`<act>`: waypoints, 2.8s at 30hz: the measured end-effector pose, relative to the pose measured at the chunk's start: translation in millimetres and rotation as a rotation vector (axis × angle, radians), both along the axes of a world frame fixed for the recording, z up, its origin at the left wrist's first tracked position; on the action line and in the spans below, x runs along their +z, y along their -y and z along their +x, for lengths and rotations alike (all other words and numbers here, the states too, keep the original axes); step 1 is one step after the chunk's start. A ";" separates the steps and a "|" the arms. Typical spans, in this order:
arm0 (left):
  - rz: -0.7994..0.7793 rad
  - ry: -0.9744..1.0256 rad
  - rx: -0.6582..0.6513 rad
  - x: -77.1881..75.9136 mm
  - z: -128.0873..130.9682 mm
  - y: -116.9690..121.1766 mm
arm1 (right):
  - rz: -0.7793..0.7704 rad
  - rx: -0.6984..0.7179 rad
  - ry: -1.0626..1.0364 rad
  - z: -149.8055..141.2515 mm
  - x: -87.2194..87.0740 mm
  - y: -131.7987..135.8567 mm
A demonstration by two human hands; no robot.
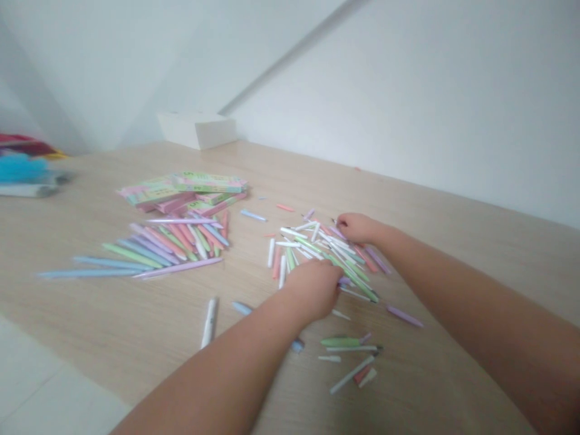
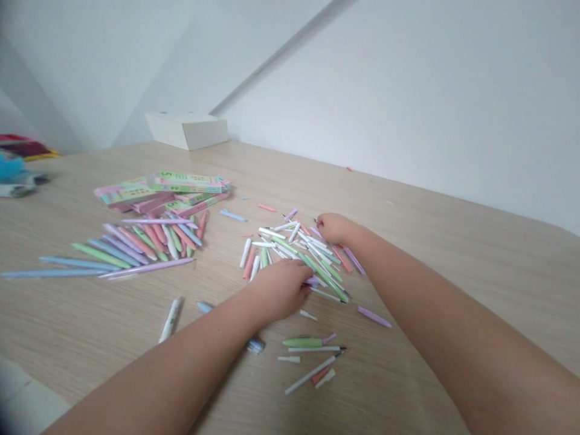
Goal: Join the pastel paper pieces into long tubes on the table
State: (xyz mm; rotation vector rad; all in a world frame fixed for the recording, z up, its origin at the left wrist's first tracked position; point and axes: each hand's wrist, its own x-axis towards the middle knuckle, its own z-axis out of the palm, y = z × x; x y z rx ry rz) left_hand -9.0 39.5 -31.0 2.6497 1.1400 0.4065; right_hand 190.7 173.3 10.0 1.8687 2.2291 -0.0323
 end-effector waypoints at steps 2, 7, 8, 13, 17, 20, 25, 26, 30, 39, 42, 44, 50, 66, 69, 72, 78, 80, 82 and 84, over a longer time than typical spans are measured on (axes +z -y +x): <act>0.010 0.001 0.000 -0.4 -0.2 0.0 | 0.043 -0.013 -0.004 11.2 -3.3 -0.8; 0.018 0.010 0.011 -2.4 -0.6 -0.5 | 0.100 -0.024 0.012 30.1 -9.7 -4.7; 0.019 0.011 0.014 -2.4 -0.7 -0.4 | 0.108 -0.027 0.022 31.2 -9.9 -6.3; 0.024 0.009 0.000 0.2 -0.9 0.7 | 0.048 -0.043 0.105 23.5 -6.3 -23.1; 0.011 0.006 0.001 2.0 -0.6 1.3 | -0.062 -0.051 0.186 10.3 -4.8 -42.3; 0.000 0.005 0.005 1.9 -0.8 1.2 | -0.138 -0.051 0.222 3.2 -5.5 -53.4; -0.009 0.009 0.009 1.0 -0.9 0.9 | -0.209 -0.041 0.226 0.5 -0.5 -55.2; -0.004 0.013 0.006 1.0 -0.9 0.8 | -0.210 -0.038 0.220 0.6 1.9 -53.4; -0.005 0.017 0.006 0.5 -0.9 0.6 | -0.138 -0.030 0.153 1.1 11.1 -43.1; 0.005 0.032 -0.006 -4.8 -1.3 -1.4 | 0.333 -0.037 -0.133 22.0 13.6 38.6; 0.016 0.039 -0.022 -6.4 -0.8 -1.3 | 0.335 -0.025 -0.215 42.2 1.2 94.9; 0.030 0.041 -0.036 -7.2 -0.4 -1.7 | 0.318 -0.008 -0.257 57.8 -12.0 127.6; 0.057 0.113 -0.085 3.9 -1.8 0.1 | 0.286 0.024 -0.311 85.6 -44.2 163.5; 0.172 0.020 -0.713 1.6 70.1 97.9 | 0.367 -0.112 -0.259 79.7 -56.2 152.8; 0.180 0.033 -0.724 -1.9 73.2 99.0 | 0.388 -0.146 -0.273 79.3 -57.3 153.6; 0.176 0.053 -0.719 -4.2 76.0 98.3 | 0.409 -0.175 -0.300 79.2 -57.8 155.4; 0.229 -0.014 -0.411 0.6 54.2 55.6 | 0.478 -0.216 -0.383 83.3 -57.3 159.1; 0.165 -0.054 -0.238 2.1 38.5 31.6 | 0.483 -0.236 -0.450 83.1 -54.9 160.8; 0.138 -0.070 -0.142 1.7 24.2 10.5 | 0.482 -0.278 -0.541 80.2 -51.3 163.2; 0.116 -0.066 -0.053 0.2 14.1 -4.0 | 0.473 -0.326 -0.601 74.7 -47.6 166.2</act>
